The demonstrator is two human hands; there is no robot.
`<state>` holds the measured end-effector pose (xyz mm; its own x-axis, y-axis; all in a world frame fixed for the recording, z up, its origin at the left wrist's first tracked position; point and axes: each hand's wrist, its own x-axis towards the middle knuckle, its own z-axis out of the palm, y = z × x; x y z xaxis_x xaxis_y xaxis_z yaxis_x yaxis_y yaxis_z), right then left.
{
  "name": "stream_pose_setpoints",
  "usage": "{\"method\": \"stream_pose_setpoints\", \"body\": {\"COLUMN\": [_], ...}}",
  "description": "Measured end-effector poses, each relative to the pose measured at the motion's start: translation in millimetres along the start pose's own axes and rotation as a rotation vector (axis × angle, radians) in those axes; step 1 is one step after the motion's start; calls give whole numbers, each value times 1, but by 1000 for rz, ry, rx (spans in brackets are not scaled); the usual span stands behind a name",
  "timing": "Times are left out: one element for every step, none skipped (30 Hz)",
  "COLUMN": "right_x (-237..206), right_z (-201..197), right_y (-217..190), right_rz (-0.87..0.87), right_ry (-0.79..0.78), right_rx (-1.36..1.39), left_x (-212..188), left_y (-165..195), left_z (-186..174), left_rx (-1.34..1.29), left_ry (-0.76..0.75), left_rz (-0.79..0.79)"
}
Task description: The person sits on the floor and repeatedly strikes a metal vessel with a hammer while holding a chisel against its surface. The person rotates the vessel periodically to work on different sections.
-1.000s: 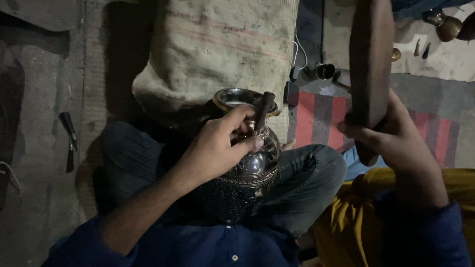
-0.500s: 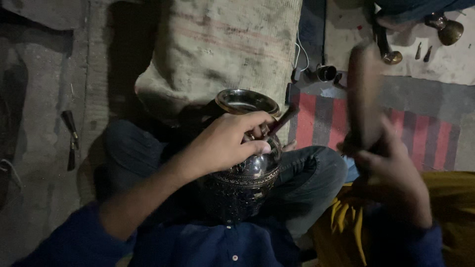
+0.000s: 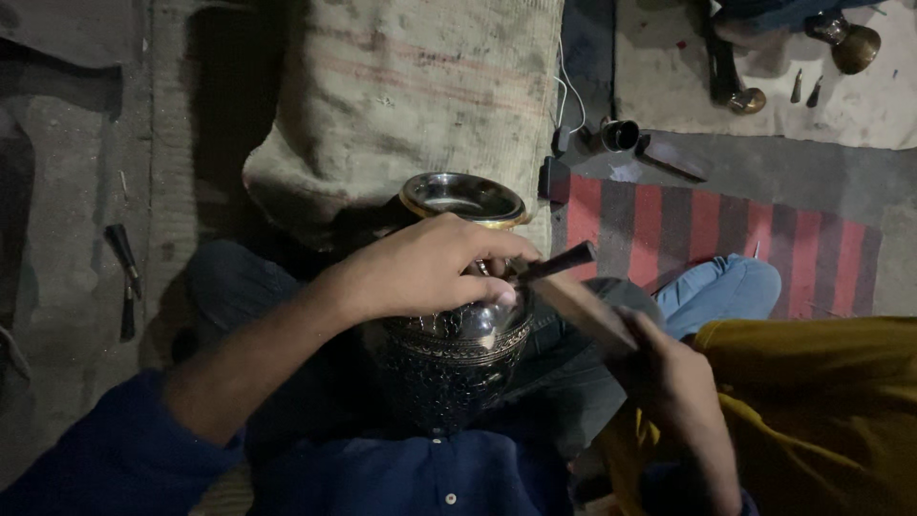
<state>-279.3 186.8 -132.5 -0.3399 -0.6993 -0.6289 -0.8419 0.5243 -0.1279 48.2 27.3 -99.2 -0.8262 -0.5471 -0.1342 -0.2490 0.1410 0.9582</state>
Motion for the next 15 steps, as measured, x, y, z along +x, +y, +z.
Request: {"method": "stream_pose_setpoints", "body": {"right_x": [3,5,7,10,12,14,15,16,17,16,16,14,12,10,7], "right_z": [6,10,15,18,19,20,18,15,11,5,-2,-11,-20,-29,-38], "right_y": [6,13,20,26,32,36,39,40,38,35,29,21,12,1,-10], "right_rz": [10,-162,-331,-499,-370,-236,-97,-192,-288,-385,-320,-252,-184,-235,-283], "right_ry": [-17,87,194,303,269,235,200,182,163,141,127,111,97,88,83], "right_rx": [-92,106,305,506,604,699,791,802,812,821,825,828,830,766,705], "left_x": [1,1,2,2,3,3,3,3,2,1,-1,-4,-6,-7,-9], "left_y": [0,0,0,0,1,2,3,4,5,6,6,7,8,8,8], "left_z": [0,0,0,1,1,1,1,1,0,0,-1,-1,0,1,2], "left_rx": [16,31,45,43,43,41,46,53,61,59,57,53,47,45,44], "left_ry": [-14,-30,-45,-55,-64,-76,-80,-81,-80,-46,-10,23,35,48,58], "left_rz": [-14,-27,-41,-59,-78,-95,-103,-111,-120,-81,-42,-5,-72,-138,-203]}}
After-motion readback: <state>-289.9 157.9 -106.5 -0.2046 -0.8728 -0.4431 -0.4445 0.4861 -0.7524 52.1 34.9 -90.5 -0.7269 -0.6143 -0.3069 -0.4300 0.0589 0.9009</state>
